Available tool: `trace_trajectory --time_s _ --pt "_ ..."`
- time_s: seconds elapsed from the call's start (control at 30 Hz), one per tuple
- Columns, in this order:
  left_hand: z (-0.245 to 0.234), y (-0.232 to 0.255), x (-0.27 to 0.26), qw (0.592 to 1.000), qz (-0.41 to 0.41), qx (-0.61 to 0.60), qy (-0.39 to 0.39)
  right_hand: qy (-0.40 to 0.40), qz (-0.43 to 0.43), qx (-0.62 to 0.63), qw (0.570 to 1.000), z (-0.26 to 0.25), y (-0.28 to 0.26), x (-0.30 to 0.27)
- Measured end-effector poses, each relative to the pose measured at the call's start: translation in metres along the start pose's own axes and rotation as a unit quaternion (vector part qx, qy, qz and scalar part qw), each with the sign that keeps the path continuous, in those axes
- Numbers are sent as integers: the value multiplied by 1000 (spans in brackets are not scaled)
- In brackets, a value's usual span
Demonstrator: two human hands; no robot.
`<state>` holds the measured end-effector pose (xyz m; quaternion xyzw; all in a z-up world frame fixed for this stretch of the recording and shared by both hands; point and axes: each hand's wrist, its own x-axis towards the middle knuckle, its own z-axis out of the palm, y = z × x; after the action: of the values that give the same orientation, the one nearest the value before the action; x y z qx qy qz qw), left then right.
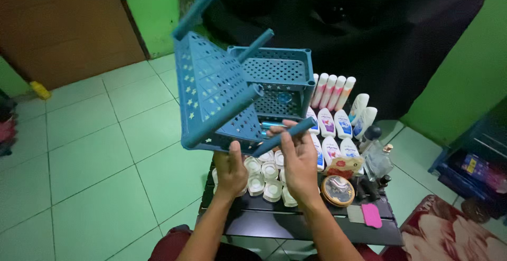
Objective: The person assembles a blue plastic storage rack by inserting cylindrical legs into the corners of perforated trays. They handle multiple trays and legs, stacking them to form a multi-tiered unit on a table with cosmetic bottles nearby.
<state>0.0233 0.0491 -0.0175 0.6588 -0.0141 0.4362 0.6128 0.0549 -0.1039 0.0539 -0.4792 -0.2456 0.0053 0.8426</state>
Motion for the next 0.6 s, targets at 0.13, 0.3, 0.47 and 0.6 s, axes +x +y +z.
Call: trace_trajectory --time_s 0.13,0.3,0.47,0.6 --pt "6 -9 -1 998 53 39 22 27 -1 202 979 14 22 13" --pt "14 -19 -10 997 59 15 41 72 16 237 969 23 31 20" --pt "5 -39 -14 979 96 181 7 96 12 198 975 28 27 26" --pt "15 -29 -14 995 -89 -38 33 89 -3 195 977 31 26 30"
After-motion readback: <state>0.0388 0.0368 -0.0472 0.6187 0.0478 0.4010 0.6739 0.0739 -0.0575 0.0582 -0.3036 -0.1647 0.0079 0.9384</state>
